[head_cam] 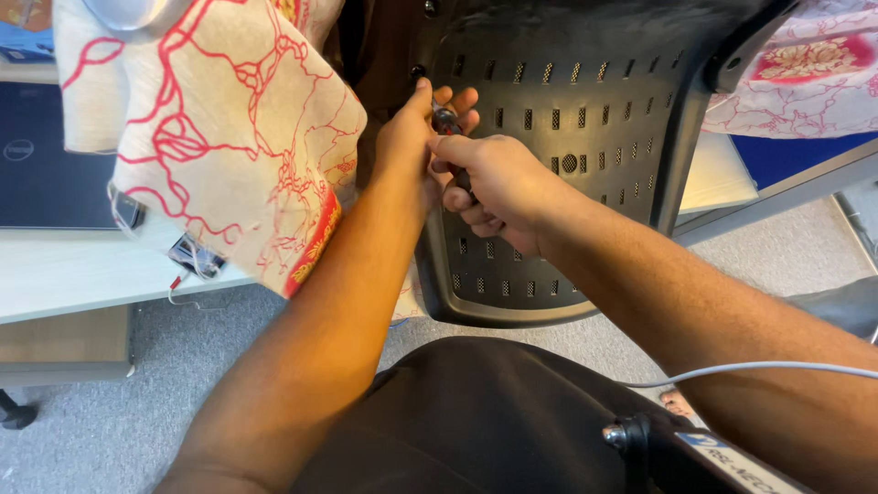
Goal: The person uses a screwdriver to tighten screws on the underside of an office chair, securing the seat to the central mechanism and then attaching the backrest frame. The chair is flipped and repositioned to access different screw locations.
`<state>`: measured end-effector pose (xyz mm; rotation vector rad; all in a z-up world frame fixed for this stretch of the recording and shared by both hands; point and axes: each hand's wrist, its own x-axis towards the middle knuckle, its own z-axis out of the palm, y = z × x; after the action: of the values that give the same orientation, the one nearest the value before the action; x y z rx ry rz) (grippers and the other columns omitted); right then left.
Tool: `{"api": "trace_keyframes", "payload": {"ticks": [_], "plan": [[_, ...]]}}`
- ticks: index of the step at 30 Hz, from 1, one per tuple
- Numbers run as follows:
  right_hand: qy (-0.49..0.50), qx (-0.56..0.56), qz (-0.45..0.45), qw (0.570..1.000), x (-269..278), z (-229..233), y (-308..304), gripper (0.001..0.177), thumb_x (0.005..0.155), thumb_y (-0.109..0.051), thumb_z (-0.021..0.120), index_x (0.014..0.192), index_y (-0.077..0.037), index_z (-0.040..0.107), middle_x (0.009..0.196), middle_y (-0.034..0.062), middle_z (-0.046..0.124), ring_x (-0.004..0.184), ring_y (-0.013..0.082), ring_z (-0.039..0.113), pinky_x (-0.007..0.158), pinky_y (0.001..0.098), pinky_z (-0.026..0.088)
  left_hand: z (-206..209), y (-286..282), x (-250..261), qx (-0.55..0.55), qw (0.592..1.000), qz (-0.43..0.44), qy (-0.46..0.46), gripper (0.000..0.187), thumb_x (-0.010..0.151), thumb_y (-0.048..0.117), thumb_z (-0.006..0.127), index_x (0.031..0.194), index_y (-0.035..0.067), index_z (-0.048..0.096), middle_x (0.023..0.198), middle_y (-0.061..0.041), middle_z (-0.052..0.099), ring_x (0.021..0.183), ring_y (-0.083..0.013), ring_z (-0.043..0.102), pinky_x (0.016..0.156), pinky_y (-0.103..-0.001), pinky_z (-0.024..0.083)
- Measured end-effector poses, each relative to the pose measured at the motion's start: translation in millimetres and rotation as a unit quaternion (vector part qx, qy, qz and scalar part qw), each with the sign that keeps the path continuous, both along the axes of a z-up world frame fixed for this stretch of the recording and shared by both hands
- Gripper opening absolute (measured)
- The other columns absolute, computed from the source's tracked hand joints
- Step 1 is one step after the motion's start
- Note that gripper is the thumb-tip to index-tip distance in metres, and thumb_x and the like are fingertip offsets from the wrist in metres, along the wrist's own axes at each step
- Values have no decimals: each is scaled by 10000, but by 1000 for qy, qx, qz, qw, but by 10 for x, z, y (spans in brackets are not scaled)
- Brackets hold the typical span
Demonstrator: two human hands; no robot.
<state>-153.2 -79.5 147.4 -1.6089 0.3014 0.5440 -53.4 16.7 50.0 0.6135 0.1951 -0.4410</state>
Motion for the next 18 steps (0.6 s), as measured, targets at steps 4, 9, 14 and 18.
{"api": "trace_keyframes", "payload": {"ticks": [4,9,14,18], "plan": [[30,107,2,994,-55,30,88,554,973,-689,454,853,-155,541,641,-18,504,462,83,342,442,261,281,309,199,-594,119,993,8,-26,502,964,551,611,1077,63,580,889,-73,674,780,-239,638,605,-364,520],[51,159,12,986,-35,172,83,969,805,-873,243,1106,-38,632,872,84,662,713,209,617,636,348,492,490,269,-1147,283,932,85,-209,578,907,441,681,1329,61,574,1108,-108,686,960,-207,679,728,-378,573],[30,186,89,978,148,238,-119,1223,779,-974,272,1373,43,602,1081,64,634,933,188,575,838,322,472,566,292,-1309,617,601,254,-439,677,952,292,764,1435,-62,448,1291,-245,606,1162,-384,628,942,-468,517],[33,173,68,982,267,130,-291,1050,760,-872,313,1338,-44,599,1130,21,664,1004,161,622,850,334,508,758,341,-1229,693,545,247,-403,447,910,211,741,1311,31,658,1172,-194,666,1076,-380,666,918,-479,531]]}}
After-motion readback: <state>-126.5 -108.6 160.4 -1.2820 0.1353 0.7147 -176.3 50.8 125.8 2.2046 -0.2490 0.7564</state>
